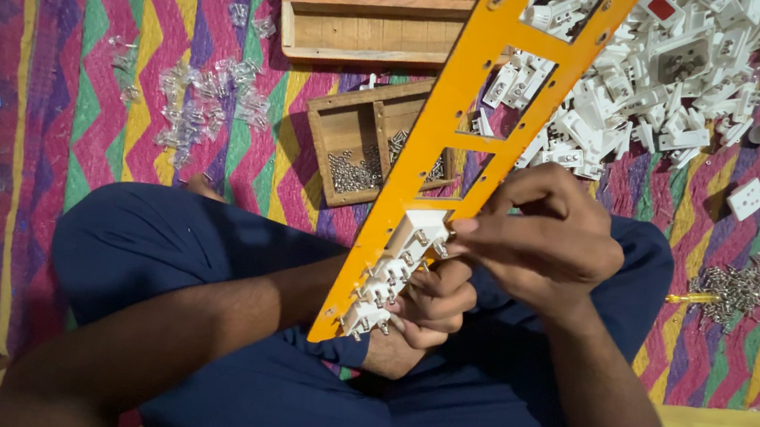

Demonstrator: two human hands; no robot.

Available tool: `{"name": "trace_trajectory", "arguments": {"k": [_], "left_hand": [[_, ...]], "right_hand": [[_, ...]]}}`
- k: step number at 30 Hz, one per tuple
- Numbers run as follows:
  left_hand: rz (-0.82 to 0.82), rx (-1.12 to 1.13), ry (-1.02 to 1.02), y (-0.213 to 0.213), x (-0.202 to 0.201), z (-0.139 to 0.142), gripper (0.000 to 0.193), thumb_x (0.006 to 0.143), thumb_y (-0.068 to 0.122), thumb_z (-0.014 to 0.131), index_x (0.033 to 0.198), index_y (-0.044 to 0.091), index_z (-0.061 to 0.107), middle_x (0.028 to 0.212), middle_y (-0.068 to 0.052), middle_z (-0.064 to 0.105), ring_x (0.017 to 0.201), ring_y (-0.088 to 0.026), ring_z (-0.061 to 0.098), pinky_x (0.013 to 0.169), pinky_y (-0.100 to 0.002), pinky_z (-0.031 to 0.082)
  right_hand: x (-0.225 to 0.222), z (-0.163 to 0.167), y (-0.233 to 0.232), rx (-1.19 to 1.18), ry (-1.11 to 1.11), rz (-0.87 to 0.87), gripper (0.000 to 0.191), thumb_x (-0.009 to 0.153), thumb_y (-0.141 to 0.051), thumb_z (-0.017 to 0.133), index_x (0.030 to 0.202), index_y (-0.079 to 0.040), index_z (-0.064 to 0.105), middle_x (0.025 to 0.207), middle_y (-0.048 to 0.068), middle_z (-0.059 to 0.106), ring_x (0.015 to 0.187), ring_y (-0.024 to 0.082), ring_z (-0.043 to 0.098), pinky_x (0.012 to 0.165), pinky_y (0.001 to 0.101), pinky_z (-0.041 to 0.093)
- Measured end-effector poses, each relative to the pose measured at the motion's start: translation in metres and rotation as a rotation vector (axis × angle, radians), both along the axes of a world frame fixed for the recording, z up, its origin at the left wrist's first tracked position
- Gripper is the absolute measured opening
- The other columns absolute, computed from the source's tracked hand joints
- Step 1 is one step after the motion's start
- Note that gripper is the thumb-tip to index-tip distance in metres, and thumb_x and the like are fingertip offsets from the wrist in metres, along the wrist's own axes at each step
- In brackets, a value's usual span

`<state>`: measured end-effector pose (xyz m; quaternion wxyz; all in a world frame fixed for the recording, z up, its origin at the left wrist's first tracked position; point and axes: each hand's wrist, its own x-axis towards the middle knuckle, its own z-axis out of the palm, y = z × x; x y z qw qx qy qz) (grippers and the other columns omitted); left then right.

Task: The person sits on a mat and assembles white plastic electrical components onto a yellow plastic frame. They pick up components, align them into slots, and secure them with screws using a screwdriver. The person repeats this process for multiple components along the frame.

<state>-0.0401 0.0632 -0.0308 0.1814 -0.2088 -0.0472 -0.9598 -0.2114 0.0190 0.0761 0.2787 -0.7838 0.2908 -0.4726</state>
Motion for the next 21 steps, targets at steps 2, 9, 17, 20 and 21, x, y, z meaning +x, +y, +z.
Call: {"name": "trace_trajectory", "arguments": {"k": [2,9,17,20,21], "left_hand": [[-0.052,0.016,0.09,0.0,-0.002,-0.004,0.042,0.101,0.044,0.06,0.076,0.013,0.045,0.072,-0.001,0.032,0.061,-0.01,0.031,0.059,-0.026,0.038],[-0.067,-0.046,0.494,-0.012,-0.031,-0.007,0.04,0.098,0.04,0.067,0.081,0.01,0.047,0.064,0.002,0.037,0.06,-0.01,0.043,0.056,-0.03,0.045],[-0.007,-0.059,0.405,-0.017,-0.02,0.01,0.039,0.1,0.04,0.065,0.081,0.011,0.047,0.062,0.002,0.036,0.058,-0.011,0.049,0.058,-0.029,0.044],[-0.101,-0.159,0.583,-0.035,-0.034,0.013,0.04,0.104,0.041,0.058,0.077,0.014,0.046,0.057,0.003,0.037,0.053,-0.012,0.052,0.059,-0.033,0.042],[-0.137,-0.198,0.667,-0.038,-0.039,0.014,0.04,0.105,0.041,0.056,0.076,0.015,0.046,0.056,0.003,0.036,0.052,-0.013,0.053,0.059,-0.034,0.042]], "right_hand": [[0.001,-0.002,-0.002,0.003,-0.021,0.041,0.027,0.079,-0.012,0.093,0.102,-0.01,0.079,0.092,0.008,0.065,0.083,0.013,0.064,0.062,0.0214,0.05],[-0.003,-0.007,-0.009,0.13,-0.192,0.214,0.062,0.1,-0.063,0.058,0.106,-0.003,0.074,0.091,0.01,0.065,0.08,0.015,0.065,0.063,0.0249,0.049],[-0.005,-0.023,-0.007,0.143,-0.159,0.164,0.1,0.096,-0.083,0.023,0.1,0.002,0.075,0.075,0.011,0.064,0.061,0.014,0.056,0.051,0.0265,0.039],[-0.006,-0.026,-0.006,0.164,-0.221,0.17,0.1,0.093,-0.084,0.026,0.09,-0.003,0.083,0.067,0.006,0.062,0.057,0.015,0.06,0.053,0.031,0.048],[-0.007,-0.027,-0.006,0.146,-0.214,0.169,0.099,0.094,-0.083,0.026,0.093,0.0,0.08,0.07,0.008,0.061,0.059,0.016,0.059,0.055,0.0309,0.046]]}}
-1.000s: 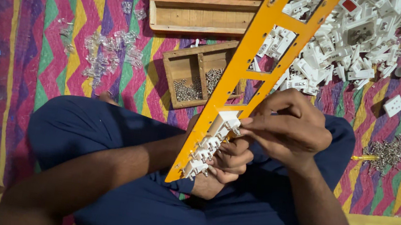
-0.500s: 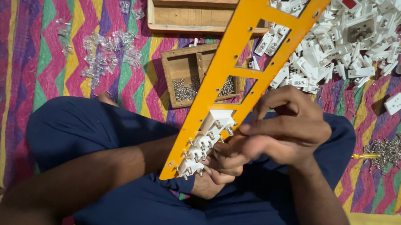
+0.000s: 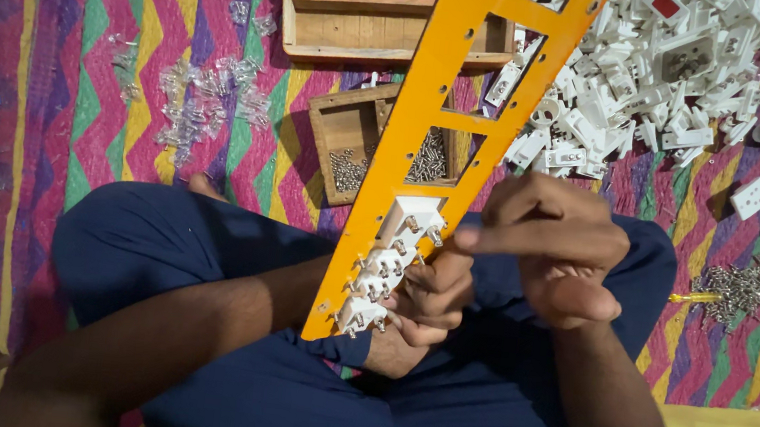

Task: The person sits on a mat and assembles white plastic electrical components onto a yellow plastic frame. They pick up components, align them into slots, and secure them with screws using a screwdriver. The person repeats this process for multiple components along the frame.

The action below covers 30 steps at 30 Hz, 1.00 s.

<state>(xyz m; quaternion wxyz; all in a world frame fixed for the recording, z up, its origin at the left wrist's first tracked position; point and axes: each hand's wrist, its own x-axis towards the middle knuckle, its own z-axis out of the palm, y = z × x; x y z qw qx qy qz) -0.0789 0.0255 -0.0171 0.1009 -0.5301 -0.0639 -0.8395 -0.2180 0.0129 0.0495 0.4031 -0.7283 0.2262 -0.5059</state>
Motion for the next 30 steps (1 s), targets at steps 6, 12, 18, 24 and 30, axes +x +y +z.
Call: {"name": "trace_trajectory", "arguments": {"k": [6,12,18,24,30], "left_hand": [[0.052,0.111,-0.196,0.014,0.011,-0.009,0.041,0.102,0.044,0.056,0.076,0.013,0.048,0.057,0.002,0.038,0.05,-0.013,0.051,0.053,-0.031,0.042],[0.035,0.208,-0.419,0.017,0.022,-0.008,0.044,0.102,0.049,0.05,0.077,0.012,0.051,0.059,0.001,0.04,0.049,-0.013,0.049,0.047,-0.03,0.04],[0.291,0.576,-1.09,0.005,0.06,0.021,0.048,0.095,0.054,0.046,0.084,0.009,0.059,0.064,-0.004,0.048,0.05,-0.015,0.051,0.041,-0.031,0.039],[1.244,0.15,-1.465,-0.027,0.098,0.049,0.045,0.105,0.048,0.058,0.111,0.004,0.061,0.097,-0.009,0.069,0.079,-0.015,0.065,0.069,-0.033,0.054],[1.832,-0.451,-1.86,-0.038,0.12,0.081,0.046,0.102,0.048,0.062,0.082,0.008,0.071,0.07,-0.001,0.073,0.06,-0.006,0.069,0.053,-0.023,0.052]], "right_hand": [[0.005,0.002,0.003,0.026,0.028,-0.028,0.102,0.093,-0.086,0.025,0.095,-0.001,0.082,0.076,0.006,0.061,0.064,0.017,0.06,0.056,0.0291,0.047],[0.009,0.009,0.002,0.056,0.048,-0.051,0.099,0.095,-0.084,0.028,0.093,0.0,0.08,0.08,0.008,0.057,0.07,0.02,0.059,0.063,0.0322,0.048],[0.002,0.001,-0.018,0.11,0.04,-0.069,0.065,0.109,-0.056,0.043,0.103,0.0,0.075,0.09,0.008,0.061,0.074,0.016,0.057,0.067,0.0316,0.046],[0.016,-0.047,-0.056,0.26,0.873,0.049,0.023,0.088,-0.012,0.069,0.109,-0.002,0.069,0.091,0.017,0.07,0.077,0.03,0.071,0.067,0.043,0.056],[0.037,-0.105,-0.051,-0.009,0.953,-0.117,0.029,0.085,-0.017,0.073,0.112,-0.006,0.071,0.107,0.019,0.072,0.094,0.041,0.069,0.072,0.0499,0.056]]}}
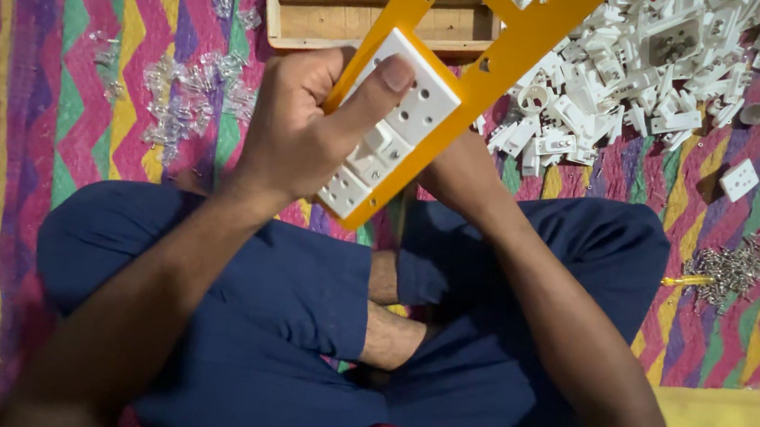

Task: The person sits on a mat and assembles white plastic electrical components onto a yellow plastic frame. They pick up components, align them into slots, and secure them with screws using a screwdriver. The person repeats this process for multiple components along the frame.

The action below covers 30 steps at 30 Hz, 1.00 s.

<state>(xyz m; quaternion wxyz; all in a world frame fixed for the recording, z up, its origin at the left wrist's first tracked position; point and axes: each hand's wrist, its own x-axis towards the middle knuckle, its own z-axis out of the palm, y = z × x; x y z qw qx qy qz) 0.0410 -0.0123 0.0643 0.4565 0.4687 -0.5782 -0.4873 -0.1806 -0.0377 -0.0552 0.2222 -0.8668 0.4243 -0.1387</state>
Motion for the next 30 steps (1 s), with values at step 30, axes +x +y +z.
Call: {"name": "trace_trajectory", "arguments": {"k": [30], "left_hand": [[0.148,-0.088,-0.726,-0.012,-0.013,-0.01,0.058,0.094,0.054,0.071,0.079,-0.003,0.071,0.074,-0.023,0.069,0.063,-0.037,0.07,0.056,-0.05,0.053]], "right_hand": [[0.001,0.089,0.031,-0.387,-0.425,-0.136,0.017,0.094,0.004,0.083,0.106,-0.002,0.072,0.1,0.01,0.071,0.086,0.022,0.073,0.074,0.0318,0.058]]}}
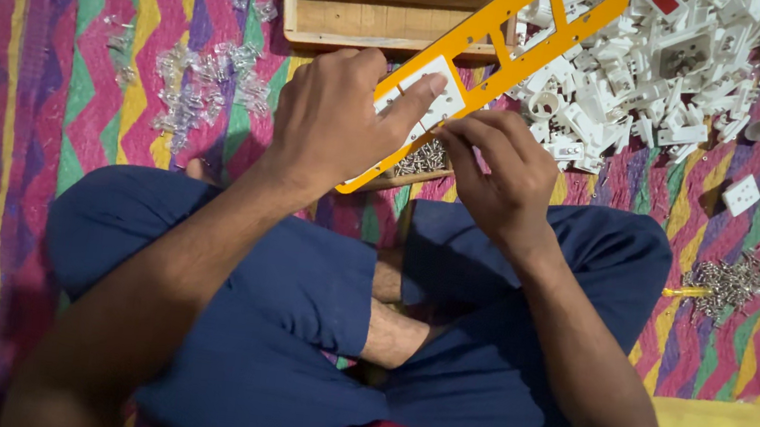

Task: The person sits on a mat and assembles white plastic electrical components onto a yellow plastic frame. They pick up components, align them into slots, and secure them with screws using a screwdriver. The person repeats this process for multiple components along the frame.

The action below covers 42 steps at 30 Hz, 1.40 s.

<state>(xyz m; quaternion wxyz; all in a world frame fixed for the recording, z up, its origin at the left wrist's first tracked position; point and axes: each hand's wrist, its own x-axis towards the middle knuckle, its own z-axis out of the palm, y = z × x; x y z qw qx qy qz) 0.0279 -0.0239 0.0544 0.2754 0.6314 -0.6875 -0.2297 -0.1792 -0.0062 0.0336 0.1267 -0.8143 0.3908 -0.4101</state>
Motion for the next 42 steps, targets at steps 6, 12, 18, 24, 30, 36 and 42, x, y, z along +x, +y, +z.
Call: {"name": "trace_trajectory", "arguments": {"k": [6,12,18,24,30,36,42], "left_hand": [[-0.013,-0.017,-0.026,0.002,0.0,0.004,0.059,0.094,0.054,0.07,0.081,-0.003,0.072,0.074,-0.023,0.069,0.065,-0.037,0.071,0.057,-0.051,0.054],[0.032,0.027,-0.043,0.004,-0.006,0.006,0.057,0.09,0.055,0.07,0.08,-0.001,0.073,0.077,-0.024,0.071,0.071,-0.043,0.071,0.061,-0.054,0.055],[0.057,0.106,-0.046,0.004,-0.005,0.006,0.058,0.09,0.058,0.066,0.082,0.001,0.072,0.077,-0.027,0.07,0.074,-0.046,0.07,0.065,-0.056,0.054],[0.019,0.06,0.009,0.005,-0.01,0.012,0.059,0.089,0.059,0.063,0.081,0.001,0.072,0.078,-0.027,0.069,0.075,-0.046,0.069,0.066,-0.057,0.054],[-0.04,0.102,0.046,0.01,-0.015,0.012,0.057,0.092,0.057,0.06,0.086,0.002,0.071,0.086,-0.025,0.07,0.083,-0.044,0.07,0.073,-0.055,0.053],[-0.062,0.078,-0.04,0.018,-0.021,0.015,0.052,0.092,0.054,0.061,0.101,0.003,0.061,0.097,-0.021,0.07,0.087,-0.044,0.068,0.076,-0.06,0.05],[-0.146,0.104,-0.059,0.02,-0.024,0.017,0.055,0.095,0.056,0.056,0.104,0.002,0.057,0.097,-0.022,0.069,0.088,-0.04,0.068,0.08,-0.056,0.05]], "right_hand": [[0.003,0.001,-0.001,0.079,-0.023,-0.024,0.016,0.093,0.004,0.083,0.104,-0.001,0.073,0.097,0.009,0.07,0.081,0.021,0.071,0.068,0.0307,0.057],[0.003,-0.009,-0.001,0.037,0.0,-0.033,0.016,0.09,0.004,0.081,0.101,-0.003,0.073,0.095,0.009,0.069,0.084,0.022,0.07,0.072,0.0323,0.056],[-0.01,-0.049,-0.008,0.364,-0.316,-0.054,0.025,0.086,0.0,0.086,0.103,-0.004,0.068,0.091,0.004,0.067,0.078,0.014,0.065,0.067,0.0286,0.052],[-0.018,-0.079,-0.029,1.103,-0.921,0.058,0.039,0.083,-0.005,0.081,0.116,0.004,0.062,0.096,0.013,0.073,0.081,0.019,0.072,0.071,0.0335,0.059],[-0.026,-0.063,-0.026,1.024,-0.76,0.144,0.04,0.086,-0.004,0.077,0.123,0.007,0.066,0.108,0.012,0.077,0.096,0.018,0.075,0.09,0.0355,0.06],[-0.017,-0.049,-0.021,1.029,-0.737,0.069,0.046,0.083,-0.002,0.077,0.127,0.004,0.065,0.108,0.012,0.076,0.095,0.02,0.073,0.088,0.0361,0.059],[-0.025,-0.053,-0.025,0.995,-0.745,0.031,0.048,0.081,-0.003,0.078,0.126,0.002,0.064,0.11,0.01,0.076,0.1,0.02,0.074,0.089,0.0366,0.062]]}}
